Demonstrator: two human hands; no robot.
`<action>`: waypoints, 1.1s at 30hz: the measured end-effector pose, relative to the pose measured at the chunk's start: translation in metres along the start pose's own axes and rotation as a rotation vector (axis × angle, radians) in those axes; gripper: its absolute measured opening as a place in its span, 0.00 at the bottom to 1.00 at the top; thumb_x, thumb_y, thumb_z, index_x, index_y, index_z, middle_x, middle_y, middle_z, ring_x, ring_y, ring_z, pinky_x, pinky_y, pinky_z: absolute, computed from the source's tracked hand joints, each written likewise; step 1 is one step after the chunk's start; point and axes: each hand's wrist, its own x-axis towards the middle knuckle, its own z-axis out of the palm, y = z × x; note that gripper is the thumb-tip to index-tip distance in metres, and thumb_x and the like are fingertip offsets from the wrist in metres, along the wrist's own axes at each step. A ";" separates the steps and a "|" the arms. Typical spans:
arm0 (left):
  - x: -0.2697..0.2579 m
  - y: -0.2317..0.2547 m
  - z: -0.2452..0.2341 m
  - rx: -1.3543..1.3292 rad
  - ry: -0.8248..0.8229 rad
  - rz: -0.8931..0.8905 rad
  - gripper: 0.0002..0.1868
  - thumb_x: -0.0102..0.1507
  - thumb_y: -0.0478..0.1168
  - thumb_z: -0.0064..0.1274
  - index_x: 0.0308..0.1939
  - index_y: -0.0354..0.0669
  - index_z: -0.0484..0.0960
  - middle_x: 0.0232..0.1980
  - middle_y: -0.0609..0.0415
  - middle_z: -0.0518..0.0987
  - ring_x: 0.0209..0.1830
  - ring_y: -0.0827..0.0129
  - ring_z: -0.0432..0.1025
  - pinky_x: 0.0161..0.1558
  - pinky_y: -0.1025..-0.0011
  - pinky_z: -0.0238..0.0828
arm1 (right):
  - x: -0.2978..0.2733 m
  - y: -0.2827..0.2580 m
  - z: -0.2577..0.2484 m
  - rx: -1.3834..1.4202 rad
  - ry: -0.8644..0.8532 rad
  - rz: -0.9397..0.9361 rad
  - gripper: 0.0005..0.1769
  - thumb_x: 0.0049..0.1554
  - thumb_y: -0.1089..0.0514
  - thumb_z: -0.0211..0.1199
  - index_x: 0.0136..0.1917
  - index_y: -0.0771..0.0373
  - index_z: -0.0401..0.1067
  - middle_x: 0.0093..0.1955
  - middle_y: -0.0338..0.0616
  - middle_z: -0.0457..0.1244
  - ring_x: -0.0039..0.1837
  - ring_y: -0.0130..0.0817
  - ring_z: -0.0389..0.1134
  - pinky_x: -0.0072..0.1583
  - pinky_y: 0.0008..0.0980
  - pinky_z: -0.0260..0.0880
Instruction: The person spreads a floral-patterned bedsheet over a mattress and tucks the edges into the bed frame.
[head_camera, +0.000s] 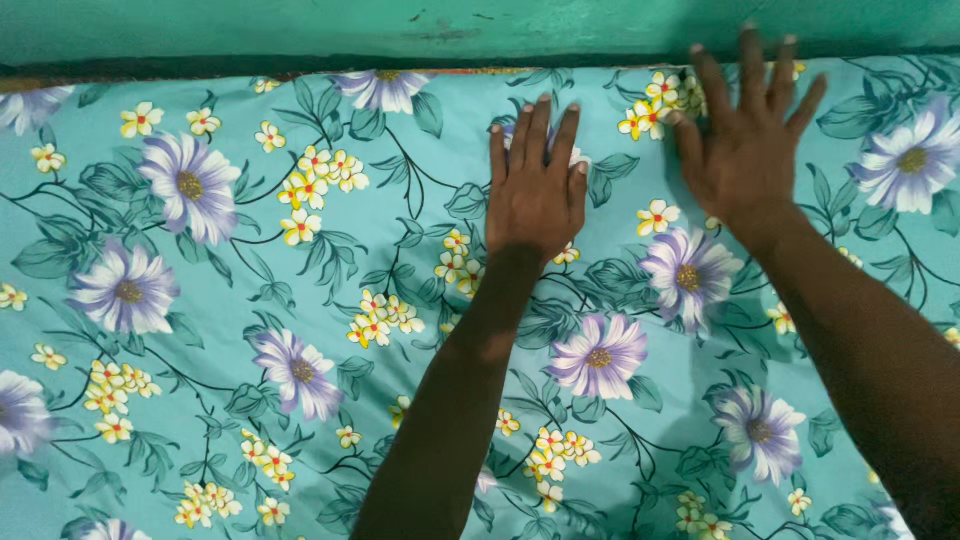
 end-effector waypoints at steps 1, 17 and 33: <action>-0.002 -0.002 0.000 -0.045 0.027 -0.010 0.29 0.71 0.46 0.46 0.76 0.46 0.64 0.78 0.44 0.62 0.81 0.52 0.56 0.81 0.42 0.44 | 0.001 -0.015 0.005 0.015 0.010 -0.067 0.34 0.73 0.38 0.48 0.87 0.50 0.53 0.89 0.62 0.40 0.87 0.69 0.32 0.78 0.81 0.27; -0.026 -0.065 -0.044 -0.841 0.166 -0.276 0.14 0.69 0.31 0.52 0.58 0.39 0.78 0.64 0.44 0.80 0.66 0.56 0.77 0.66 0.66 0.74 | 0.003 -0.143 0.043 0.094 -0.048 -0.073 0.45 0.62 0.24 0.48 0.84 0.46 0.53 0.87 0.49 0.41 0.86 0.63 0.33 0.74 0.79 0.22; -0.058 -0.233 -0.181 0.264 -0.009 -0.269 0.34 0.71 0.61 0.41 0.80 0.56 0.63 0.83 0.47 0.57 0.84 0.47 0.49 0.79 0.37 0.37 | 0.008 -0.150 0.046 0.028 -0.067 -0.078 0.49 0.61 0.25 0.50 0.84 0.55 0.56 0.86 0.60 0.43 0.86 0.68 0.34 0.75 0.81 0.22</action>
